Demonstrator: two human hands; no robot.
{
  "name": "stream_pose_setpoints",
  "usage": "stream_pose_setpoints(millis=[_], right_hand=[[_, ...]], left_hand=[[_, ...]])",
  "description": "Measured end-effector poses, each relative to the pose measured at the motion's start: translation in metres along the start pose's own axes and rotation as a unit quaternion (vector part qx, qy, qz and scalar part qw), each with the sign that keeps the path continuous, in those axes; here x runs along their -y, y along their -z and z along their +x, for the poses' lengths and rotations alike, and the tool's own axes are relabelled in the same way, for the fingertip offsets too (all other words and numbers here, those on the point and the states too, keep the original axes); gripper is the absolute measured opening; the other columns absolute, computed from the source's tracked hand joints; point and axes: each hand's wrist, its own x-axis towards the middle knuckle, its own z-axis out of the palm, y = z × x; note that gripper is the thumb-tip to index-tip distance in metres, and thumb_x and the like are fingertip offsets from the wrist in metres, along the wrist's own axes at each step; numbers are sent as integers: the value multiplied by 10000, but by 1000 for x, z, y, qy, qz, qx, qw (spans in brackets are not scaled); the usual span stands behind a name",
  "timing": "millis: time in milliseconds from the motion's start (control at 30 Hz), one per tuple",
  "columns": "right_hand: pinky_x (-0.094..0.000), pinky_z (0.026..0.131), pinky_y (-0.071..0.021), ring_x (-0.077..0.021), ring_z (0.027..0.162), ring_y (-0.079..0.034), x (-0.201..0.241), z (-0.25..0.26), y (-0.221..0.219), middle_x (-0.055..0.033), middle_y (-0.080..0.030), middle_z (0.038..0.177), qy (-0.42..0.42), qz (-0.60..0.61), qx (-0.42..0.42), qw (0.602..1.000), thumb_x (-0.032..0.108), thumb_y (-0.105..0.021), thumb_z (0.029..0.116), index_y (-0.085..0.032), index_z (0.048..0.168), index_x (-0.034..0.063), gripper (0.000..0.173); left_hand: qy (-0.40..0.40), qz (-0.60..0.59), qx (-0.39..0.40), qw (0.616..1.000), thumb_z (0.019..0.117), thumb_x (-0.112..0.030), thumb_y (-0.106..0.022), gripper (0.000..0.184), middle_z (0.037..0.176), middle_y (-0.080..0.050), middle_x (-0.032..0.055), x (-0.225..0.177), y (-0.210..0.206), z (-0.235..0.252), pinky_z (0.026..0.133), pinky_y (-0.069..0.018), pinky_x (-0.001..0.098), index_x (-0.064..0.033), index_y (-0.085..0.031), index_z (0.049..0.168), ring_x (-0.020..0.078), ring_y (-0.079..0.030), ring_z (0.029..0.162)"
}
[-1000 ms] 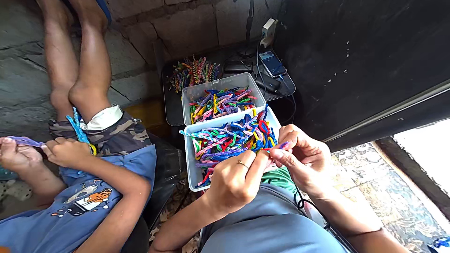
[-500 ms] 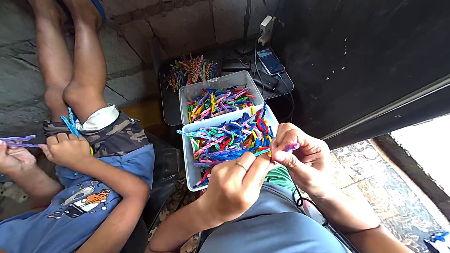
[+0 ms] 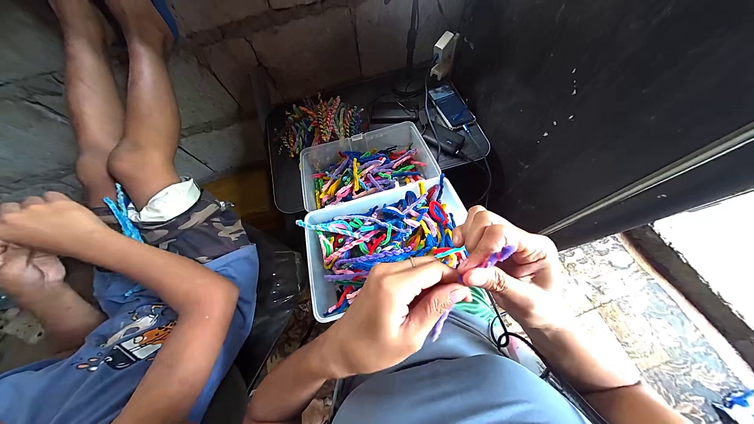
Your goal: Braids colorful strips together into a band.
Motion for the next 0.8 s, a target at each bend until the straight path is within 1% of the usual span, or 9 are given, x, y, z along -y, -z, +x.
stream_pose_setpoints(millis=[100,167,300,367,500,567,633,733,800], right_hand=[[-107,768,-471,55,859,-562,0,-3,-6,110,-606,867,3,-56,-54,997,217,-675,993,-639,903,160,113],[-104,751,-467,53,842,-557,2,-4,-6,110,-588,847,-4,-69,-64,996,215,-681,983,-617,874,163,137],[-126,866,-494,64,969,-594,5,1,6,158,-641,955,-45,30,35,998,318,-706,969,-696,973,214,104],[-154,936,-512,42,1075,-607,2,5,11,145,-668,1101,-37,102,101,989,320,-699,976,-727,1147,205,208],[-141,875,-486,27,1000,-597,0,4,5,90,-658,984,23,83,81,993,192,-689,988,-739,1033,144,83],[-116,854,-483,54,966,-587,2,2,3,120,-633,934,17,27,37,999,224,-687,990,-721,973,170,67],[-110,820,-483,62,915,-580,1,-1,1,126,-614,896,-1,-8,-1,1000,241,-682,993,-691,925,175,95],[-114,764,-482,53,857,-572,-4,-2,-3,122,-596,857,-28,-20,-38,999,244,-680,989,-638,874,183,137],[-120,757,-490,51,842,-571,-4,-1,-4,123,-587,851,-48,-3,-38,998,244,-679,988,-630,866,189,142]], left_hand=[[-109,321,-101,935,1041,-123,-560,232,709,-599,105,4,-13,-3,574,-442,176,27,-694,925,117,-562,618],[-121,352,-113,921,1036,-115,-559,228,697,-590,109,6,-16,-3,567,-444,182,25,-693,915,131,-563,610],[11,-43,-11,999,1066,-133,-519,268,785,-614,-1,2,-2,-2,633,-403,54,52,-662,935,-91,-502,699],[85,-237,46,967,1075,-167,-511,219,831,-637,-126,2,3,-1,594,-370,23,-49,-661,968,-167,-479,698],[147,-384,113,904,1068,-167,-533,174,816,-629,-169,5,6,2,533,-355,26,-104,-672,984,-173,-475,649],[106,-274,73,953,1061,-146,-541,180,832,-633,-134,4,4,1,577,-370,23,-46,-676,997,-166,-480,685],[7,-17,-9,1000,1050,-129,-551,249,793,-642,13,3,-2,-2,637,-416,61,56,-688,954,-70,-523,697],[-104,319,-110,936,1039,-139,-570,247,708,-598,109,9,-16,-5,580,-443,164,30,-701,914,111,-562,622],[-89,290,-109,947,1033,-131,-563,255,709,-600,105,9,-16,-4,585,-439,142,35,-691,888,82,-557,626]])
